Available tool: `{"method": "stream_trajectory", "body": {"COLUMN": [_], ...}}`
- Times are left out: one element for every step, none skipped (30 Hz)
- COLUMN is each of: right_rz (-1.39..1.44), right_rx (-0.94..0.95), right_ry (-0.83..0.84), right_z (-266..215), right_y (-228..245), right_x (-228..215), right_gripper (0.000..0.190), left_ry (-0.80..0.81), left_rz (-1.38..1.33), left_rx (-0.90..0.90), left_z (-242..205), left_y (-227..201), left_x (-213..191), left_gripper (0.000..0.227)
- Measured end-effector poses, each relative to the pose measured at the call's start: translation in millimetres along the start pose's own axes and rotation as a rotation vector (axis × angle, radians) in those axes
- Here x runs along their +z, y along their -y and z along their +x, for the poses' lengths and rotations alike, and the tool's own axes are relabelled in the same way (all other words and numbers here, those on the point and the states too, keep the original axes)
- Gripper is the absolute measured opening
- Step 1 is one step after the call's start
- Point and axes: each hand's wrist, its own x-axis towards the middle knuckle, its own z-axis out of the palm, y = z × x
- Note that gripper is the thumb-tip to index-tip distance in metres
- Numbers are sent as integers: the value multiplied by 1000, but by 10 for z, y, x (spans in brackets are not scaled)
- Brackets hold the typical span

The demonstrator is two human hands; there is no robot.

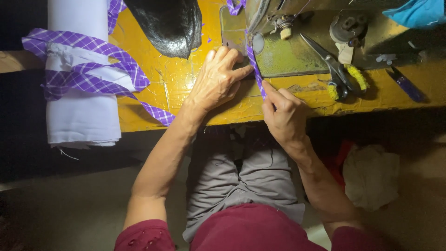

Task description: Aligning and feeding thin checkered fabric strips through an industrial sewing machine to finish edges or join them.

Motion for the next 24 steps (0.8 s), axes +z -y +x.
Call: {"method": "stream_trajectory", "body": {"right_rz": [1,-14,-29,-28,-23,-17,-16,-29,-42,-41,-33,-26,-25,-34,-43,-41,-45,-51,-51,-60,-68,-69,-66,-62], "right_rx": [0,-8,-16,-14,-12,-11,-9,-12,-14,-13,-17,-19,-16,-27,-37,-35,-40,-47,-47,-51,-54,-54,-55,-58], "right_ry": [-2,9,19,18,36,52,48,58,68,58,70,88,84,83,81,79,86,91,88,89,90,91,94,96], "right_z": [3,-5,-13,-11,-9,0,-9,-1,7,14,21,10,14,21,28,30,31,38,46,49,51,50,48,52], "right_y": [-19,-35,-52,-53,-55,-56,-53,-52,-51,-50,-51,-49,-36,-26,-16,-18,-18,-25,-13,-4,4,-5,-13,-21], "right_x": [18,33,48,52,53,57,60,70,76,80,85,85,85,83,83,87,92,94,94,87,83,98,114,131], "right_gripper": [34,35,35,35,36,37,37,37,38,38,39,39,39,40,40,40,41,42,42,42,43,43,43,43], "left_ry": [0,-4,-9,-7,-7,-8,-7,17,40,39,63,90,92,118,144,147,164,179,178,190,202,202,212,220], "left_rz": [2,5,9,9,8,8,9,30,51,56,80,101,102,95,88,89,81,74,75,68,62,60,62,65], "left_rx": [1,9,17,19,13,10,13,-1,-16,-7,-14,-25,-20,-39,-58,-55,-71,-86,-83,-93,-103,-103,-111,-119], "left_z": [-4,-18,-32,-39,-44,-43,-31,-4,24,36,47,41,39,41,41,45,46,55,56,54,52,54,55,58], "left_y": [19,28,37,38,38,46,10,-11,-34,-32,-28,-39,-41,-42,-41,-47,-53,-58,-51,-52,-53,-57,-61,-61], "left_x": [4,9,16,32,46,57,21,-20,-63,-74,-84,-89,-95,-99,-103,-112,-120,-125,-130,-129,-127,-126,-124,-126], "left_gripper": [31,28,25,25,29,33,33,37,42,42,41,41,41,43,45,45,46,47,47,48,49,49,50,51]}}
